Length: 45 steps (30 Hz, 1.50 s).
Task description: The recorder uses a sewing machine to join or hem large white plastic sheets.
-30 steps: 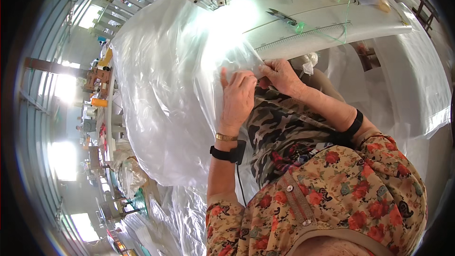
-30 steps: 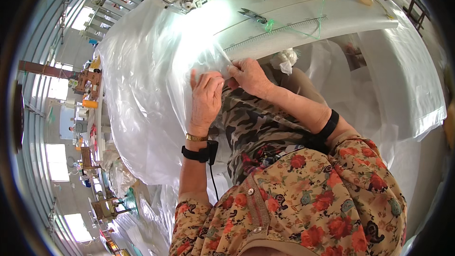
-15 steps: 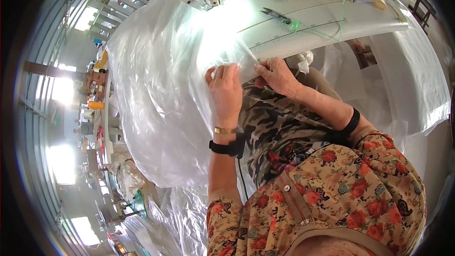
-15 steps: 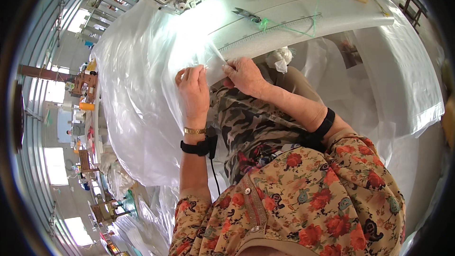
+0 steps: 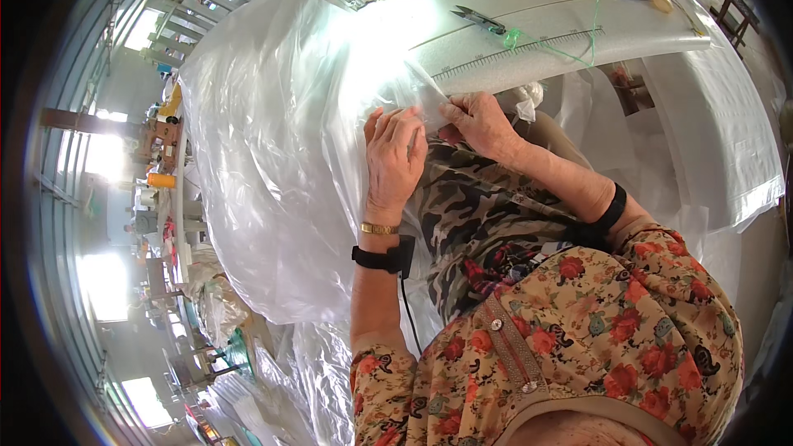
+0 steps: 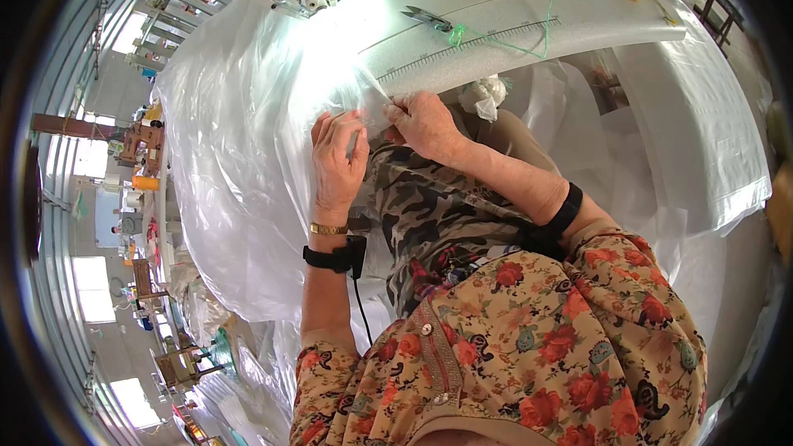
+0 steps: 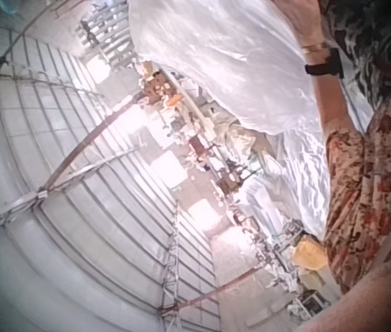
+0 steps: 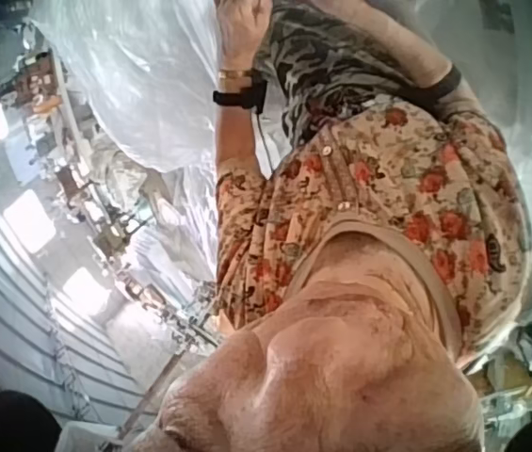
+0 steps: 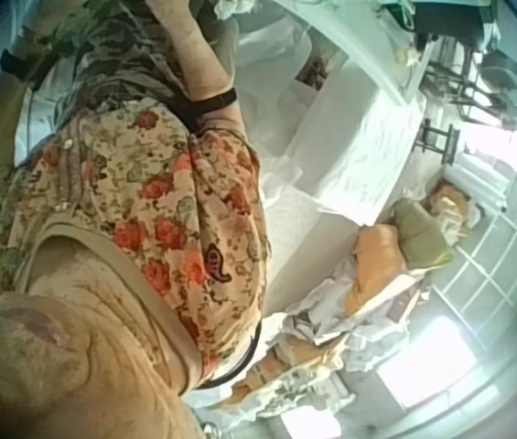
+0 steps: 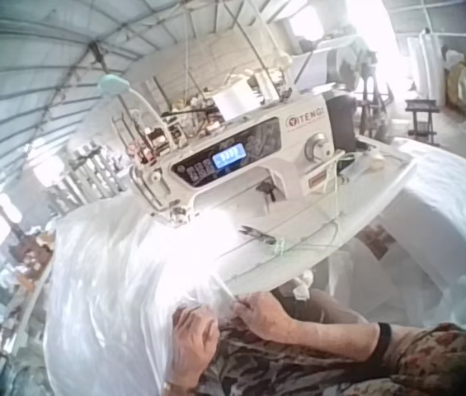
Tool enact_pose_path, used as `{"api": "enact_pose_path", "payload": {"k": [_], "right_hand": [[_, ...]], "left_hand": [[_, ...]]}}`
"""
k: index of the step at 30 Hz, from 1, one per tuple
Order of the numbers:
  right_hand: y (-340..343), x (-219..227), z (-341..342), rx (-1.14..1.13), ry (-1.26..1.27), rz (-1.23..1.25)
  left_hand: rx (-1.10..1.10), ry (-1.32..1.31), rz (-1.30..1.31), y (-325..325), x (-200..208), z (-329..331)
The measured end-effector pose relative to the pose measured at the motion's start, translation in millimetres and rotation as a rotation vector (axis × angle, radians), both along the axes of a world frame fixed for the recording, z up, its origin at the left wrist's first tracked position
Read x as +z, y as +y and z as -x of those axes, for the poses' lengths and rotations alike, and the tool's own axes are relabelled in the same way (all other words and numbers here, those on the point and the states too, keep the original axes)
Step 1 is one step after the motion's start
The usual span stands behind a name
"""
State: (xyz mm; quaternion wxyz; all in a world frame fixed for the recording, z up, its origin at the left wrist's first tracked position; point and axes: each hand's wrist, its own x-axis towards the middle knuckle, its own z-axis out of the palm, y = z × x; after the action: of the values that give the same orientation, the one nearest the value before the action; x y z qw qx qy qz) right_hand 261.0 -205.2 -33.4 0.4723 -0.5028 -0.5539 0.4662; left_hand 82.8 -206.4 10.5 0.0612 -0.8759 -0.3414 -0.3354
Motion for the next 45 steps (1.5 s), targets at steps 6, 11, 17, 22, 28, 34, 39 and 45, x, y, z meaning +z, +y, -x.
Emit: {"api": "enact_pose_path", "payload": {"k": [6, 11, 17, 22, 28, 34, 39, 45], "right_hand": [[-2, 4, 0, 0.056, 0.068, -0.021], [0, 1, -1, 0.071, 0.168, 0.022], [2, -4, 0, 0.081, 0.276, 0.008], [5, -7, -2, 0.134, 0.311, 0.042], [0, 4, -4, 0.171, 0.358, 0.097], [-2, 11, -4, 0.229, 0.434, 0.136], [-4, 21, -5, 0.245, 0.437, 0.139], [7, 7, 0, 0.184, 0.299, 0.131]], "left_hand": [[-0.114, -0.060, 0.130, -5, 1, -5], [0.070, -0.055, 0.045, -13, 1, -21], [0.025, -0.101, 0.130, -8, -8, -13], [-0.025, -0.069, 0.057, -9, -5, -14], [-0.021, 0.029, 0.016, -12, -2, -16], [-0.021, -0.076, 0.124, -9, -8, -18], [-0.016, -0.009, 0.033, -9, -7, -16], [-0.081, 0.050, -0.066, -10, -7, -11]]}}
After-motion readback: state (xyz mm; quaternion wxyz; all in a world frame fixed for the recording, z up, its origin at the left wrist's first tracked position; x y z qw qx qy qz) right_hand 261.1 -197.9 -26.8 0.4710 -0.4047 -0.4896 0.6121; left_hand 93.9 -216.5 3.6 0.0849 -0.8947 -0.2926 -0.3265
